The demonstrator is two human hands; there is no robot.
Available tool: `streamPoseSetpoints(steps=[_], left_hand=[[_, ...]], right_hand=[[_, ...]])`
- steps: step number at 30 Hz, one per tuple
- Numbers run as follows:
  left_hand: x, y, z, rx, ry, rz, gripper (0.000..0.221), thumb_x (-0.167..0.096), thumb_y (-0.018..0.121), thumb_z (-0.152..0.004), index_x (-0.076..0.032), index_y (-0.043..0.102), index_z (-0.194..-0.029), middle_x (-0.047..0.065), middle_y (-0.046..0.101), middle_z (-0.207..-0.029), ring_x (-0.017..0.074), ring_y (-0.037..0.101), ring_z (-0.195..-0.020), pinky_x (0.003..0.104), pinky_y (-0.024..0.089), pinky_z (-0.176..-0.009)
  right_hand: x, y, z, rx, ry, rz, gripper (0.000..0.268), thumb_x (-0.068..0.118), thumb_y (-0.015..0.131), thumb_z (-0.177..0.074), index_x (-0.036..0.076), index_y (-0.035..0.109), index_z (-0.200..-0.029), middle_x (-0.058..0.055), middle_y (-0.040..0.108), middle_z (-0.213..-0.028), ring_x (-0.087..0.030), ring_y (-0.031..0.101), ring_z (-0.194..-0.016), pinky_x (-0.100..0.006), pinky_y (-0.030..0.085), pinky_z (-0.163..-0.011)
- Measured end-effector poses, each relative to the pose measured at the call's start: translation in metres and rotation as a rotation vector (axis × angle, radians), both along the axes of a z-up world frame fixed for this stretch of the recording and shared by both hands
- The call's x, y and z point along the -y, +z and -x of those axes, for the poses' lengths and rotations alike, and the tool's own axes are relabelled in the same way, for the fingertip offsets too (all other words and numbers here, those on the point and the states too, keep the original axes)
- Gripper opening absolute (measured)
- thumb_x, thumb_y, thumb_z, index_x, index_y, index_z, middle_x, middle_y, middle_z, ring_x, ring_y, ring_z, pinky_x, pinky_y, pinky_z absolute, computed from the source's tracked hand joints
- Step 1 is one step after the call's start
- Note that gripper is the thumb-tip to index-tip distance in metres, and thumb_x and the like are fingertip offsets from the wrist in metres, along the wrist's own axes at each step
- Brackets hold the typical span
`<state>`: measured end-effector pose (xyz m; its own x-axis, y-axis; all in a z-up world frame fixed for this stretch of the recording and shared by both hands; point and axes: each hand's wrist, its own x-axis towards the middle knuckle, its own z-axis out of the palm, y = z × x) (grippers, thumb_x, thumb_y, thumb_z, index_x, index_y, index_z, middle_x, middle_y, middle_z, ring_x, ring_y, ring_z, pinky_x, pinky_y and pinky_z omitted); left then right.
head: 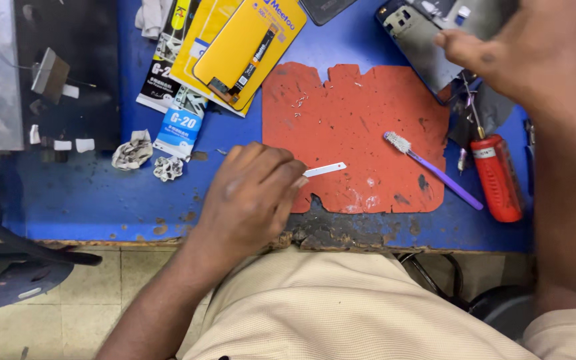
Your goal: The person cleans the back of a disassembled smartphone using a toothbrush and a cloth. They then apply adhesive to the frame and use tweezers to place small components onto the device.
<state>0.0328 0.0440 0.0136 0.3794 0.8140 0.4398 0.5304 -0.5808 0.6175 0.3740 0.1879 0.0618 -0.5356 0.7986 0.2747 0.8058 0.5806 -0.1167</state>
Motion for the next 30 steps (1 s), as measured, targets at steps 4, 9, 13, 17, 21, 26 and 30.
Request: streamPoseSetpoints(steps=[4, 9, 13, 17, 21, 26, 30], left_hand=[[0.001, 0.0, -0.013, -0.025, -0.028, 0.038, 0.026, -0.01, 0.079, -0.086, -0.003, 0.069, -0.109, 0.009, 0.066, -0.105, 0.0268, 0.061, -0.098, 0.043, 0.046, -0.082], [0.004, 0.003, -0.015, 0.203, 0.039, 0.246, 0.046, -0.024, 0.076, -0.099, -0.004, 0.061, -0.138, 0.011, 0.067, -0.128, 0.0256, 0.063, -0.119, 0.038, 0.052, -0.104], [0.012, 0.002, -0.018, 0.744, -0.21, 0.42, 0.082, -0.039, 0.072, -0.102, -0.006, 0.027, -0.162, 0.015, 0.042, -0.162, 0.0236, 0.048, -0.149, 0.035, 0.043, -0.124], [0.021, -0.003, -0.033, 1.13, -0.307, 0.627, 0.089, -0.037, 0.073, -0.106, -0.007, 0.017, -0.168, 0.018, 0.036, -0.166, 0.0222, 0.045, -0.146, 0.037, 0.037, -0.126], [0.025, -0.01, -0.033, 1.27, -0.275, 0.613, 0.088, -0.031, 0.072, -0.107, -0.009, 0.014, -0.17, 0.02, 0.043, -0.158, 0.022, 0.053, -0.14, 0.039, 0.045, -0.122], [0.032, -0.014, -0.014, 1.184, -0.223, 0.532, 0.072, -0.035, 0.063, -0.113, -0.004, 0.023, -0.164, 0.019, 0.047, -0.158, 0.0207, 0.052, -0.135, 0.037, 0.041, -0.12], [0.04, -0.008, 0.005, 1.197, -0.233, 0.56, 0.072, -0.043, 0.056, -0.113, -0.005, 0.025, -0.165, 0.02, 0.05, -0.155, 0.0211, 0.054, -0.13, 0.038, 0.044, -0.12]], right_hand=[[0.044, 0.011, -0.017, -0.255, 0.022, 0.068, 0.052, 0.003, 0.084, -0.097, -0.005, 0.051, -0.137, -0.017, 0.06, -0.129, -0.025, 0.06, -0.12, -0.034, 0.05, -0.107], [0.12, 0.009, 0.027, -0.748, -0.076, 0.322, 0.075, 0.018, 0.089, -0.085, 0.0, 0.047, -0.144, -0.011, 0.057, -0.138, -0.019, 0.06, -0.126, -0.031, 0.05, -0.111], [0.163, -0.017, 0.085, -0.976, 0.056, 0.483, 0.082, 0.024, 0.09, -0.08, 0.0, 0.046, -0.145, -0.015, 0.055, -0.14, -0.02, 0.057, -0.133, -0.034, 0.046, -0.119], [0.178, -0.036, 0.114, -1.084, 0.05, 0.579, 0.077, 0.019, 0.089, -0.085, 0.003, 0.043, -0.145, -0.016, 0.05, -0.147, -0.022, 0.055, -0.137, -0.036, 0.049, -0.117], [0.181, -0.04, 0.123, -1.135, 0.043, 0.717, 0.081, 0.016, 0.089, -0.084, 0.004, 0.039, -0.146, -0.016, 0.046, -0.152, -0.025, 0.056, -0.14, -0.038, 0.054, -0.113], [0.181, -0.041, 0.122, -1.033, 0.116, 0.671, 0.082, 0.019, 0.088, -0.082, 0.003, 0.039, -0.146, -0.017, 0.046, -0.155, -0.026, 0.053, -0.142, -0.039, 0.05, -0.116], [0.176, -0.042, 0.117, -0.968, 0.082, 0.545, 0.068, 0.013, 0.081, -0.087, 0.001, 0.044, -0.143, -0.018, 0.053, -0.15, -0.025, 0.056, -0.139, -0.038, 0.049, -0.117]])
